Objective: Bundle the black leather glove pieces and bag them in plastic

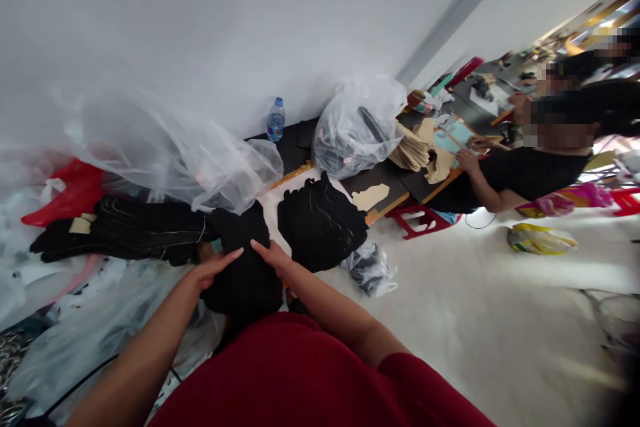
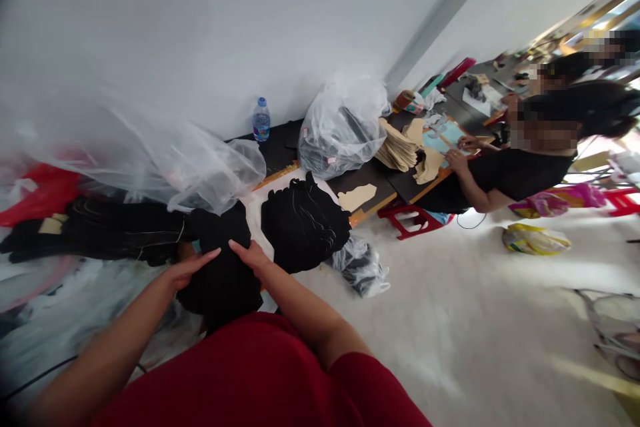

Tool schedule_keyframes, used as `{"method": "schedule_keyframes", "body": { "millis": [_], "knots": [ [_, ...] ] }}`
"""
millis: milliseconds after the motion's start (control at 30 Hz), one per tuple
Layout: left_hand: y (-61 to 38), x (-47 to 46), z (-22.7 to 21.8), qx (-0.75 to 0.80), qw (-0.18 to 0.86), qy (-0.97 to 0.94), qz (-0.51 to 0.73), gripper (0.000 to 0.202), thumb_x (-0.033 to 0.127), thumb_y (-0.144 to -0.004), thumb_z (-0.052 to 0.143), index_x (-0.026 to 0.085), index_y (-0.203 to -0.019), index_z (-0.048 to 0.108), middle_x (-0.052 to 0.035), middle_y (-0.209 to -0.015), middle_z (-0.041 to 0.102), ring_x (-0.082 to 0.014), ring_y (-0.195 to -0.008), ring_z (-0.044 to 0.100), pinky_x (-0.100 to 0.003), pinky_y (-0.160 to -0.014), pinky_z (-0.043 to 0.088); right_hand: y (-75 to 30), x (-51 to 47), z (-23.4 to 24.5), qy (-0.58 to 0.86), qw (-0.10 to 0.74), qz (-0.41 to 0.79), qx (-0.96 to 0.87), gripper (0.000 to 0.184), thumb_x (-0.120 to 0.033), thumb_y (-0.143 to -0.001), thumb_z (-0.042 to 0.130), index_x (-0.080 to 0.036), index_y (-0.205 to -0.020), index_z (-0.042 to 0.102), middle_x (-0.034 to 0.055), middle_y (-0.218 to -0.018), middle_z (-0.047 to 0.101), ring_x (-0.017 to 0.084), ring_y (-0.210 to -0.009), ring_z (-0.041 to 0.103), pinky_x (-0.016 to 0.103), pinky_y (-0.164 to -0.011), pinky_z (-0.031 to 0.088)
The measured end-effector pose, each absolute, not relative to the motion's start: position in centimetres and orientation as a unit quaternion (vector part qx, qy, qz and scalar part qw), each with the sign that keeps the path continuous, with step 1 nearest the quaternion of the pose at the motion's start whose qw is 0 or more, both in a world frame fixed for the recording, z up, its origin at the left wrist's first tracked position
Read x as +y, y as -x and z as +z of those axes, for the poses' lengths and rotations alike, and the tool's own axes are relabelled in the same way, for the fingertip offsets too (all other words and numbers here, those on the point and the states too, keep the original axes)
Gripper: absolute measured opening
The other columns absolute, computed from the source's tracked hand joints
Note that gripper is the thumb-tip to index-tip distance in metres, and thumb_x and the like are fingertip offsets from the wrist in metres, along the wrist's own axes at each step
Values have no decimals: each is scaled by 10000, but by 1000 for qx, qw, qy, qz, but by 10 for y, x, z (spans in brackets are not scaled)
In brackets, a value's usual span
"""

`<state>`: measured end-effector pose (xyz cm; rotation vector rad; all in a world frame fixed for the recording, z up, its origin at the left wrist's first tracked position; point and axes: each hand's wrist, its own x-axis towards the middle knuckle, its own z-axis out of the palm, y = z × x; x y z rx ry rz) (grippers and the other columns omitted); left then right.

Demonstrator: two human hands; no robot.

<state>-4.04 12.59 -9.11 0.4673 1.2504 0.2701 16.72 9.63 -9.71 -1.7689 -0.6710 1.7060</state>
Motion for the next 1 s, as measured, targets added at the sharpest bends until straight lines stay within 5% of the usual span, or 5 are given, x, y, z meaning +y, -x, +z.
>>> {"method": "schedule_keyframes", "body": {
  "millis": [200,367,667,800,1000],
  "knots": [
    [34,101,-80,569,780,-205,161,688,625,-573,1038,248,-1112,838,-171,-1168,841,-401,-1120,811,-533,-1025,647,-173,77,-94,646,321,640,-265,689,-548,-919,854,-183,-1457,625,139,-1434,728,275,-1306,730,413,-1136,613],
    [26,80,-72,590,784,-159,106,839,568,-567,1051,183,-1266,792,-183,-1172,841,-392,-1130,813,-469,-1002,667,-179,62,-94,610,303,689,-248,723,-565,-917,851,-172,-1478,619,144,-1460,712,301,-1350,702,453,-1190,575],
    [34,62,-57,602,728,-293,150,862,606,-566,1037,202,-1288,796,-160,-1418,762,-405,-1382,694,-490,-1204,566,-185,41,-102,545,325,720,-281,925,-649,-835,881,-212,-1569,526,141,-1569,635,317,-1437,631,514,-1261,498],
    [40,59,-38,603,711,-325,157,889,652,-640,991,188,-1363,762,-167,-1406,768,-404,-1355,712,-521,-1203,565,-170,27,-112,496,383,711,-319,877,-668,-885,825,-263,-1600,520,109,-1629,591,292,-1511,568,507,-1323,417],
    [37,100,3,646,522,-528,178,806,616,-677,912,184,-1334,741,-164,-1399,771,-426,-1336,713,-562,-1164,580,-149,60,-99,410,457,716,-333,872,-708,-933,751,-272,-1641,486,107,-1659,563,304,-1534,543,527,-1335,393]
  ]
}}
